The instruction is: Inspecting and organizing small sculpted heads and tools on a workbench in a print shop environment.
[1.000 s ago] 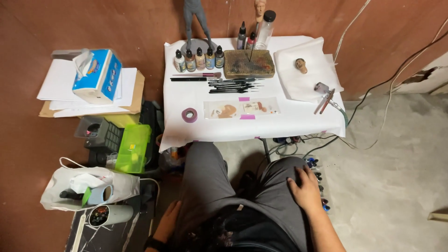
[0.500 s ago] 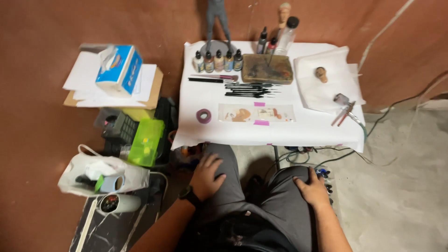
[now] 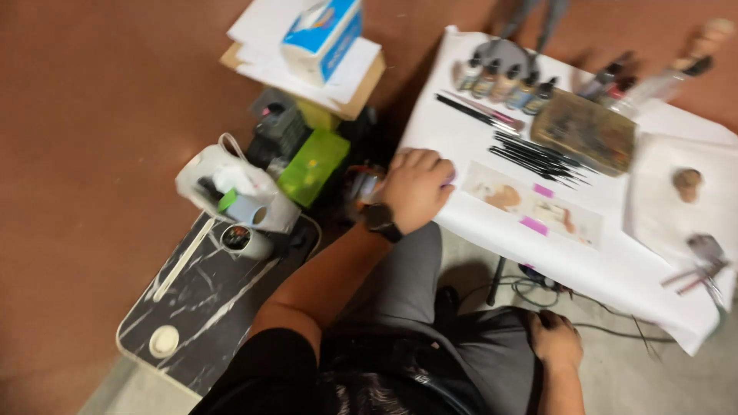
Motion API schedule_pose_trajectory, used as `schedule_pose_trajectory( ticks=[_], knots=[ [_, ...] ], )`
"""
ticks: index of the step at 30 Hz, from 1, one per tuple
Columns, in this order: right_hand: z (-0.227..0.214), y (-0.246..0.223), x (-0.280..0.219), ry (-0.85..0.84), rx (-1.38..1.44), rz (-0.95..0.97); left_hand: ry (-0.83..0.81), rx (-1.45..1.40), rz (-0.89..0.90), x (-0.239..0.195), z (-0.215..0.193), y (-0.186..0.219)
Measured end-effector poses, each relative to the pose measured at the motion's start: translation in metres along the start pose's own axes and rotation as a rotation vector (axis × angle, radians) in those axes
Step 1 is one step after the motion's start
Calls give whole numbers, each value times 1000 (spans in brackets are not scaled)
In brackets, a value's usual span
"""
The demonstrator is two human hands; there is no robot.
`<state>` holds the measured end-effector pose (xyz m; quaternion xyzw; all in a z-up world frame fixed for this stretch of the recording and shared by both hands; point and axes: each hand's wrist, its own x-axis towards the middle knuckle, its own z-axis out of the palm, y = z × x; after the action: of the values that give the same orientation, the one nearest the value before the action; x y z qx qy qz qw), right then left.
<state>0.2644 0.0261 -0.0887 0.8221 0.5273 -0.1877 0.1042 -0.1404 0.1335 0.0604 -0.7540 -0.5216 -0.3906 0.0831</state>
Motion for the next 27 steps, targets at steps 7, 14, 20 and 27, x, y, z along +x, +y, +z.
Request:
schedule_pose_trajectory(
  ticks=[7,14,20,27],
  knots=[
    [15,17,-2,126,236,11,136,-319,-184,-6,-34,-20],
    [6,5,-9,125,245,35,703,-495,-882,-103,56,-249],
    [9,8,1,89,151,86,561,-3,-928,-119,96,-387],
    [9,12,0,40,163,166,216,174,-1111,-93,73,-433]
  ],
)
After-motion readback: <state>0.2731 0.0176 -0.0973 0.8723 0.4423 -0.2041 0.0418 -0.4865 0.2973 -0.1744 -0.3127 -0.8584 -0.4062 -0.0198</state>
